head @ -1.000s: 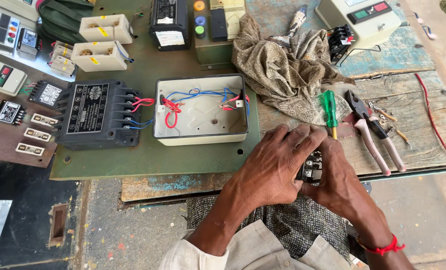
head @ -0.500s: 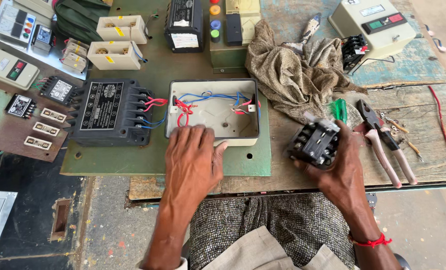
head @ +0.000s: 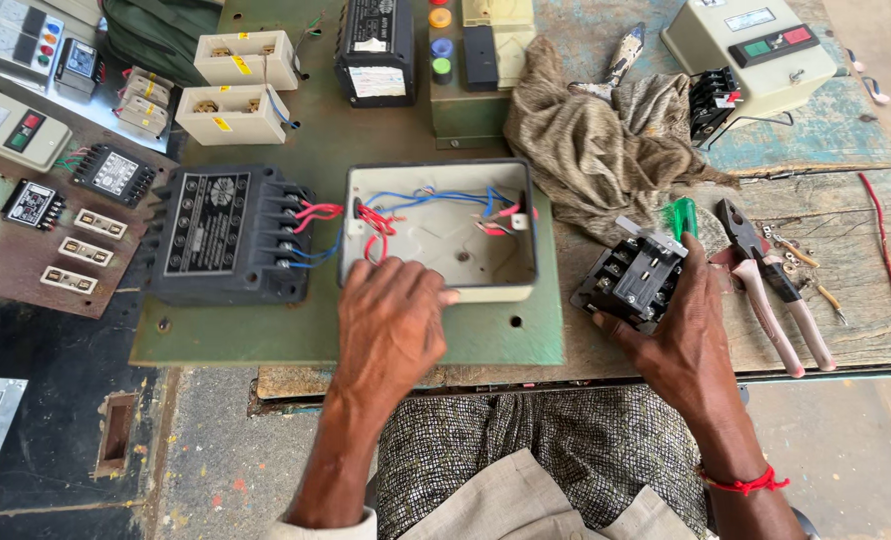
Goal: The person strips the insulation from red and blue wires and connects them to a black electrical component inside a grey box. They use a screwdriver to tighten the terminal screws and secure the component within the box.
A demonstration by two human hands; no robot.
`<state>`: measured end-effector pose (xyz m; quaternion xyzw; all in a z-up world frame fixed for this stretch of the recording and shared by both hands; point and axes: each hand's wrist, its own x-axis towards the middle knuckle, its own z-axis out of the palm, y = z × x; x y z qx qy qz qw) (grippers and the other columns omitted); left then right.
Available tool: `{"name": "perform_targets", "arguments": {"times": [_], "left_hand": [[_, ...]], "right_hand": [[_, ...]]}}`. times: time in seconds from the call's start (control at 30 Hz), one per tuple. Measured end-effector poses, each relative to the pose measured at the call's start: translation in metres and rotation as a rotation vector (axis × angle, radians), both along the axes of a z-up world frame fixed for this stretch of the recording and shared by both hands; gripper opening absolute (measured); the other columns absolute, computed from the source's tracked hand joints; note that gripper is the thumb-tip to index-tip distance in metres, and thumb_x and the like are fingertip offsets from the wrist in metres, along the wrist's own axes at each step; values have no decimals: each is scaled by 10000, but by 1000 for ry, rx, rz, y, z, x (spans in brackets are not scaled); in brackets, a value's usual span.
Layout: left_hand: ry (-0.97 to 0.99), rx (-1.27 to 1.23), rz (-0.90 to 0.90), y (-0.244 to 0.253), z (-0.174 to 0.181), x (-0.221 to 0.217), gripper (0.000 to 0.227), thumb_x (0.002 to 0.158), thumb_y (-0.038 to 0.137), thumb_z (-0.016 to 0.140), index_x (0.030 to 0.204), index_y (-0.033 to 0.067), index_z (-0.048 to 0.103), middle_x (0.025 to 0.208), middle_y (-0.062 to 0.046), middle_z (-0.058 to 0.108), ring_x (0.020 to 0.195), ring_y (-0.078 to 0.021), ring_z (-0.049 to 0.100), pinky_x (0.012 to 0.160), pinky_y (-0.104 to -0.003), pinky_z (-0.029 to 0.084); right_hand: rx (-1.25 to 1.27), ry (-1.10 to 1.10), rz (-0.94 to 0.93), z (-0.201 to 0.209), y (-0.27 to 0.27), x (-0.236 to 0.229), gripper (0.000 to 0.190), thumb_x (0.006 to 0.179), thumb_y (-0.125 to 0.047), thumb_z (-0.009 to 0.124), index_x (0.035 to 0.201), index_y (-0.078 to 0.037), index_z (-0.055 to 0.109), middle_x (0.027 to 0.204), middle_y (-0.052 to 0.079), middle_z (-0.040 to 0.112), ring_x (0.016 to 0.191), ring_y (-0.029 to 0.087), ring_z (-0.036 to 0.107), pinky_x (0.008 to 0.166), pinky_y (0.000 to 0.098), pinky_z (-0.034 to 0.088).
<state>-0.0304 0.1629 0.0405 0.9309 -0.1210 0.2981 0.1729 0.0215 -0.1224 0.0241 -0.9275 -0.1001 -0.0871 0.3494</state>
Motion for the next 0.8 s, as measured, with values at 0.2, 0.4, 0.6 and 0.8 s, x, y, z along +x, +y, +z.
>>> {"name": "perform_targets", "arguments": {"times": [0.2, 0.4, 0.6, 0.8], "left_hand": [[39, -3, -70, -22, -11, -15, 84, 891, 89, 689, 825, 61, 644, 764, -73, 613, 749, -242, 579, 754, -431, 425], [76, -8, -111, -37, -14, -33, 63, 889, 65, 667, 833, 52, 642, 745, -70, 600, 721, -227, 572, 722, -418, 437], [28, -25, -125, -54, -13, -45, 93, 893, 97, 686, 830, 54, 632, 758, -69, 588, 742, -238, 568, 699, -418, 425], [50, -50, -137, -54, -12, -44, 128, 928, 123, 694, 844, 53, 628, 780, -65, 592, 756, -239, 567, 704, -420, 427]], "right_hand": [[-2, 9, 32, 6, 1, 1, 1174, 675, -228, 906, 1616, -62, 224, 1359, 260, 526, 1254, 390, 567, 1048, 483, 485], [111, -41, -27, -4, -2, 2, 1167, 644, -253, 929, 1567, -19, 254, 1408, 239, 531, 1294, 381, 575, 1081, 464, 481], [-126, -66, -82, -10, -18, 12, 1189, 681, -282, 941, 1592, 22, 239, 1389, 293, 492, 1300, 432, 517, 1085, 515, 456], [-203, -210, -20, 32, -16, 2, 1043, 785, -337, 904, 1556, 37, 311, 1387, 317, 481, 1252, 435, 517, 1019, 475, 495]]}}
